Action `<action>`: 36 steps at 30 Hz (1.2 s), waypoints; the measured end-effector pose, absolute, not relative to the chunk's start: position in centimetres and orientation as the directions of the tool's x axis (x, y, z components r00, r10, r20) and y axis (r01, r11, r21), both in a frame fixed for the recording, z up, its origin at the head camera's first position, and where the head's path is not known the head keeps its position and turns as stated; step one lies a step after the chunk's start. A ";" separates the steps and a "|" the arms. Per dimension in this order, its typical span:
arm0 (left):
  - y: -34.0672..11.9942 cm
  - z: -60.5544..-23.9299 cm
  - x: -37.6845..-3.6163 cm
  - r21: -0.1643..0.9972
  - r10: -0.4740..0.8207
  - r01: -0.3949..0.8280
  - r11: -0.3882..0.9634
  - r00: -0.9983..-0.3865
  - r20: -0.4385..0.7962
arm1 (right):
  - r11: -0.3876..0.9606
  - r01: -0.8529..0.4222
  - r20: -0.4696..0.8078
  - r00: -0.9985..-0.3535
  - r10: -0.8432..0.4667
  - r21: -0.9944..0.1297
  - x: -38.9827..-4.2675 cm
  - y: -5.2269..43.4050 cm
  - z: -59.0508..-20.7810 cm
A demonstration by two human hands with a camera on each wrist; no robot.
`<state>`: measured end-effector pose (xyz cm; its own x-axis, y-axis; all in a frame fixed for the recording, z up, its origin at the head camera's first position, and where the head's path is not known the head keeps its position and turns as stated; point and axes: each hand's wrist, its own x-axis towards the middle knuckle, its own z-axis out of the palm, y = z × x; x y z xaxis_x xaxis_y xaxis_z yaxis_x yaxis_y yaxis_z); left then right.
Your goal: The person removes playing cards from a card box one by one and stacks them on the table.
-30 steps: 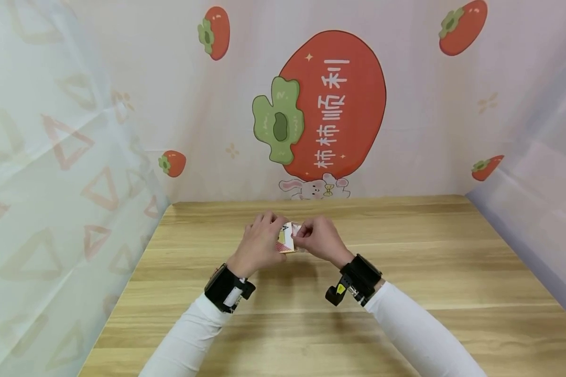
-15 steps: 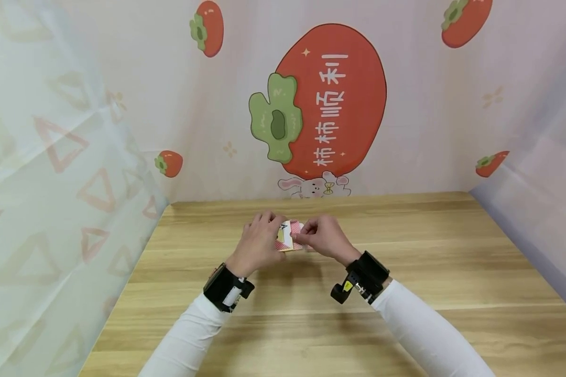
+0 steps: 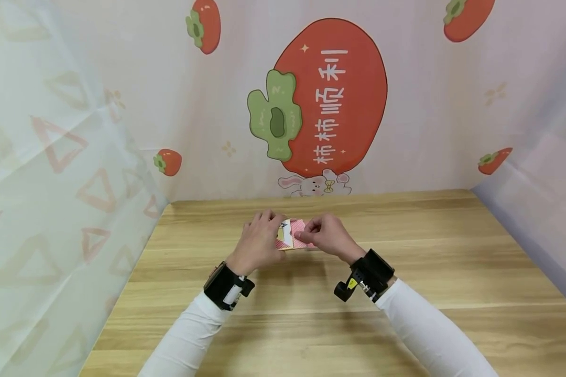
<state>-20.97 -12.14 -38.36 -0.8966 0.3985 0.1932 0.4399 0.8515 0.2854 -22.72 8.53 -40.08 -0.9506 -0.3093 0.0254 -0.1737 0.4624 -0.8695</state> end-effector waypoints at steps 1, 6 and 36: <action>-12.2 -38.3 -21.0 0.283 0.397 0.438 0.853 -0.898 0.191 | 0.463 -0.174 0.025 -0.950 -0.310 -0.869 -22.7 8.5 -40.0; -12.3 -38.1 -20.9 0.290 0.395 0.436 0.852 -0.898 0.193 | 0.466 -0.169 0.022 -0.952 -0.304 -0.868 -22.7 8.4 -39.7; -11.7 -38.3 -21.2 0.262 0.401 0.441 0.859 -0.896 0.193 | 0.448 -0.156 0.014 -0.952 -0.304 -0.880 -22.7 9.0 -39.8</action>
